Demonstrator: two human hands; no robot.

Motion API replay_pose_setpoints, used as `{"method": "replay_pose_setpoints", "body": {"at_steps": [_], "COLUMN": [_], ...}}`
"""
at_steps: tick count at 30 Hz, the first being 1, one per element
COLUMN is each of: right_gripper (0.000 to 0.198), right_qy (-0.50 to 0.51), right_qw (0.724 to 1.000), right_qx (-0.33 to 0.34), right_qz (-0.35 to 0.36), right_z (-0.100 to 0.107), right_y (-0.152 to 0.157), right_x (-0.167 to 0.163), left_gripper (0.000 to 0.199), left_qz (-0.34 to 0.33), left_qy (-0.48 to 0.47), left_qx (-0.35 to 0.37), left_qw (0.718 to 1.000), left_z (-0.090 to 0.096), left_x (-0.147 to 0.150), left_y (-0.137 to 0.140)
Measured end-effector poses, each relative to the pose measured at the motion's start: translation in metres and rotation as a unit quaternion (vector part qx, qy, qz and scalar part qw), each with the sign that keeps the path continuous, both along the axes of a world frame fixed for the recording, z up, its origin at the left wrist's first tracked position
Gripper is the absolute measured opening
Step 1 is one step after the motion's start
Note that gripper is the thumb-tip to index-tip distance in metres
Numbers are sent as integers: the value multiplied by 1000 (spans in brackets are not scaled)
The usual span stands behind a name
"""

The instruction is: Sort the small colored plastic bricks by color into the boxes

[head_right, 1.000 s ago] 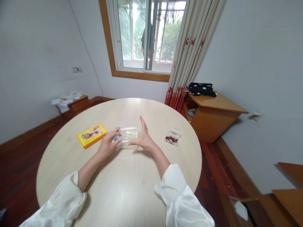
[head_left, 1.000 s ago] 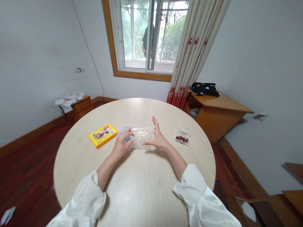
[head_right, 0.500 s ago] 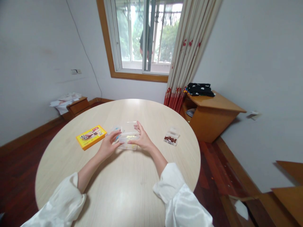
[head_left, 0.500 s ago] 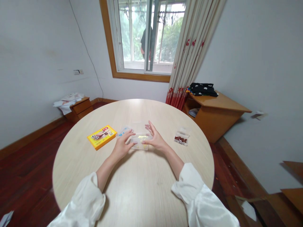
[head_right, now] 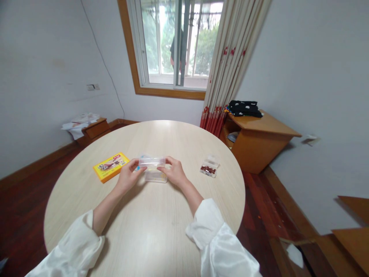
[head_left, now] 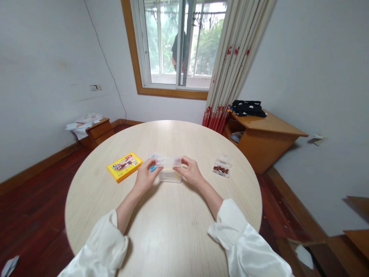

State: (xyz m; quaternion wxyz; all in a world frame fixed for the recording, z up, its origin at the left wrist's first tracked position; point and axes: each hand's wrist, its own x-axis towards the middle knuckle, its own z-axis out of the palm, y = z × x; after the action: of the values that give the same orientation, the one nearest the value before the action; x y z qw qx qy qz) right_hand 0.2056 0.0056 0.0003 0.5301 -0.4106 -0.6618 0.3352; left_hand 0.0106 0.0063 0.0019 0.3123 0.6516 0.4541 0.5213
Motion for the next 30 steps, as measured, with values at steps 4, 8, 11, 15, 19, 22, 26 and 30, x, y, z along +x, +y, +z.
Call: {"method": "replay_pose_setpoints", "body": {"at_steps": [4, 8, 11, 15, 19, 22, 26, 30], "right_gripper": [33, 55, 52, 44, 44, 37, 42, 75], "right_qy": [-4, -79, -177, -265, -295, -306, -283, -263], "right_qw": [1000, 993, 976, 954, 944, 924, 833, 769], "right_qx": [-6, -49, -76, -95, -53, 18, 95, 14], "right_qz": [-9, -78, -102, -100, -137, -231, -466, -583], "right_z": [2, 1, 1, 3, 6, 13, 24, 22], "right_y": [-1, -1, -1, -4, -4, 0, 4, 4], "right_x": [-3, -2, 2, 3, 5, 22, 66, 110], "left_gripper": [38, 51, 49, 34, 24, 22, 23, 21], "left_qz": [59, 89, 84, 63, 52, 67, 82, 76], "left_qy": [30, 68, 91, 142, 164, 166, 161, 152], "left_qx": [-2, -18, 5, 60, 99, 111, 118, 114], "left_qw": [998, 994, 992, 986, 980, 978, 977, 979], "left_z": [-5, -13, -16, -17, -15, -14, -14, -14], "left_x": [0, 1, 0, -1, -1, -2, -3, -2], "left_y": [2, 5, 6, 5, 4, 4, 4, 4]}}
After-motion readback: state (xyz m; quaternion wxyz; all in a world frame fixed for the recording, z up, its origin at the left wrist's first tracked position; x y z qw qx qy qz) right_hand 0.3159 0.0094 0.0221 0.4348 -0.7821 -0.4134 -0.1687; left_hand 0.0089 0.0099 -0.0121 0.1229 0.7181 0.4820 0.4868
